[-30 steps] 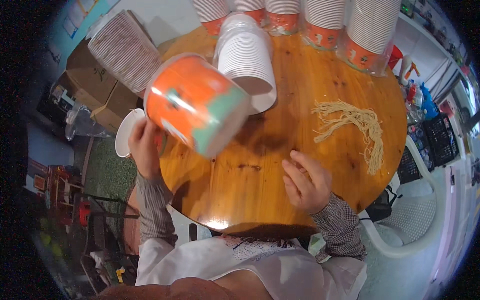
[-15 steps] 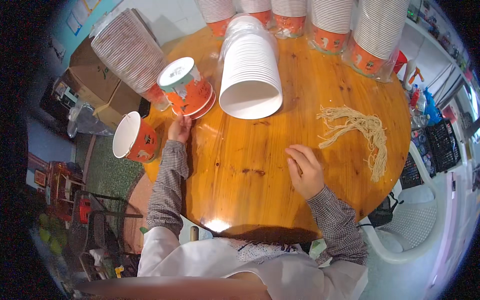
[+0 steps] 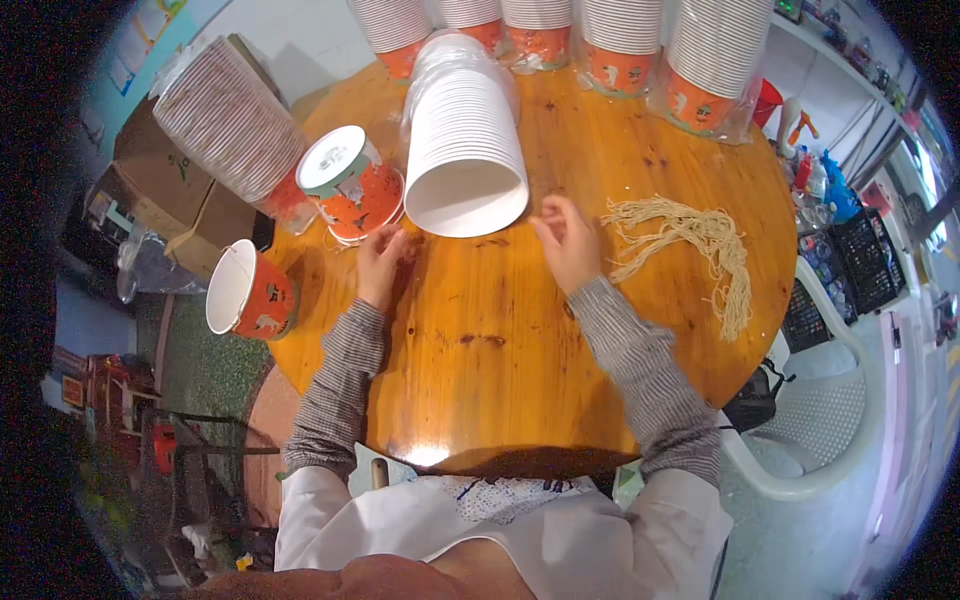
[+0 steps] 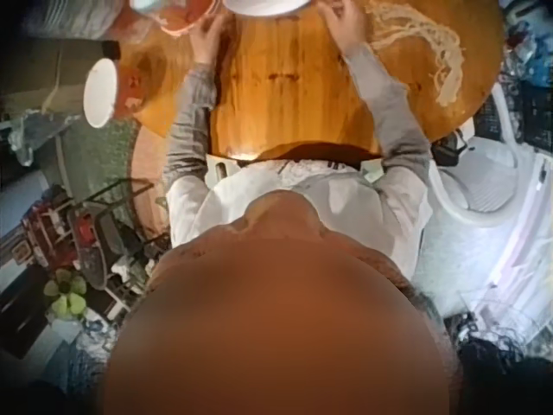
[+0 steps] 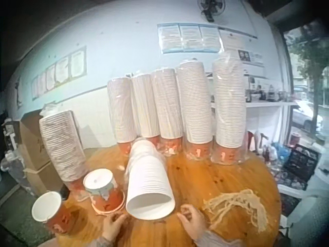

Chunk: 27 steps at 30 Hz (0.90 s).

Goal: Threading string through holes in paper cups for packaging.

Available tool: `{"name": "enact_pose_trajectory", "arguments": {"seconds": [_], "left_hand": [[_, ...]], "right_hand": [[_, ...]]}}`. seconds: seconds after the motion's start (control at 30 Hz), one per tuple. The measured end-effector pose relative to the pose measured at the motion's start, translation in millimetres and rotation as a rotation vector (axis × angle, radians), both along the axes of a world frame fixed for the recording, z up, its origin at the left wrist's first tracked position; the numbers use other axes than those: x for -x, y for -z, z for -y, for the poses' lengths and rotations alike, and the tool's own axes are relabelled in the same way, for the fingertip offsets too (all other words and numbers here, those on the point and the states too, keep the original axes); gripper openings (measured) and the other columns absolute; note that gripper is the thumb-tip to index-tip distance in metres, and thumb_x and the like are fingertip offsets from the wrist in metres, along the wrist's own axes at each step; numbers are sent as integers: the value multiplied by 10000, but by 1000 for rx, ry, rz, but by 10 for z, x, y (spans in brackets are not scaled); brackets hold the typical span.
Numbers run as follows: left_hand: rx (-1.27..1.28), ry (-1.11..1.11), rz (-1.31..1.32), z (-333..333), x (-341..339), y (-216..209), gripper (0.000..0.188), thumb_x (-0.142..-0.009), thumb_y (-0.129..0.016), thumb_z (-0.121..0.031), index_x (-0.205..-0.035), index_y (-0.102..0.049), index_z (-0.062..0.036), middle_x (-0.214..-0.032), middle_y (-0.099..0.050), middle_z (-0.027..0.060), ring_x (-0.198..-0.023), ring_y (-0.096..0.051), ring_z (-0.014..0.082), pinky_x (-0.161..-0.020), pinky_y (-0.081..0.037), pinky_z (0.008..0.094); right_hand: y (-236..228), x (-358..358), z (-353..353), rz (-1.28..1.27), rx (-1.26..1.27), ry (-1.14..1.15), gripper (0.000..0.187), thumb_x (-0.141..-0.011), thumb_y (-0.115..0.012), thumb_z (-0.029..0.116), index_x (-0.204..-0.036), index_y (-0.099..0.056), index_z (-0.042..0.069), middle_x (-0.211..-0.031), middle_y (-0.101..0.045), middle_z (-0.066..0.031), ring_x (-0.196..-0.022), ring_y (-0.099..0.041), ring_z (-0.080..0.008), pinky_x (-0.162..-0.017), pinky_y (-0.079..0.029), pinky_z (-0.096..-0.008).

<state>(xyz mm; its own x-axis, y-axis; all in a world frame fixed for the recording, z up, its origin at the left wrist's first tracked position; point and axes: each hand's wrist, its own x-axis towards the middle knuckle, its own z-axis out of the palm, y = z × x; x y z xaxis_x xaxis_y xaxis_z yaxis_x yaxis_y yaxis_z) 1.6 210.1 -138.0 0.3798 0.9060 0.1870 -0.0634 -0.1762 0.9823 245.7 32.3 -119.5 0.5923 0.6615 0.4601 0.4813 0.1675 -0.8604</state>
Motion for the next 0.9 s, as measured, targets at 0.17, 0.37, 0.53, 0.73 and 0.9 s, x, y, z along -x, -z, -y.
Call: {"name": "enact_pose_trajectory", "arguments": {"seconds": [0.17, 0.37, 0.53, 0.73, 0.9], "left_hand": [[-369, -233, -69, 84, -483, 0, 220, -836, -716, -91, -922, -526, -21, -755, -508, -6, -658, -475, 75, -587, -410, 215], [-340, -276, 14, 56, -578, 100, 203, -831, -710, -61, -848, -509, -39, -723, -464, -38, -633, -418, 50, -567, -378, 199], [-318, -267, 32, 23, -510, 118, 197, -848, -699, -86, -790, -516, -40, -685, -472, -49, -609, -422, 35, -546, -377, 190], [-388, -293, -19, 160, -499, 69, 192, -858, -680, -83, -787, -507, -40, -659, -448, -54, -591, -401, 32, -534, -361, 193], [-122, -165, 101, 385, -199, 94, 206, -869, -642, -59, -789, -453, -69, -689, -404, -65, -604, -365, 21, -515, -306, 190]], "right_hand": [[-114, 93, -439, -58, -22, 105, 245, -808, -738, 77, -893, -512, 36, -758, -564, -19, -674, -545, -107, -596, -472, -254], [71, -87, -684, -31, -107, 189, 234, -795, -723, 95, -838, -497, 52, -670, -539, -60, -588, -547, -164, -562, -471, -307], [-11, -32, -656, -15, -43, 169, 208, -828, -694, 62, -797, -491, 30, -662, -488, 8, -594, -465, -69, -540, -429, -226], [-68, -31, -423, 243, -61, 185, 173, -838, -660, 88, -978, -593, 11, -715, -592, -75, -610, -568, -141, -559, -474, -279], [-224, 141, 0, 296, -80, -49, 341, -871, -602, 99, -1205, -575, 38, -946, -661, -141, -662, -600, -126, -618, -498, -256]]}}
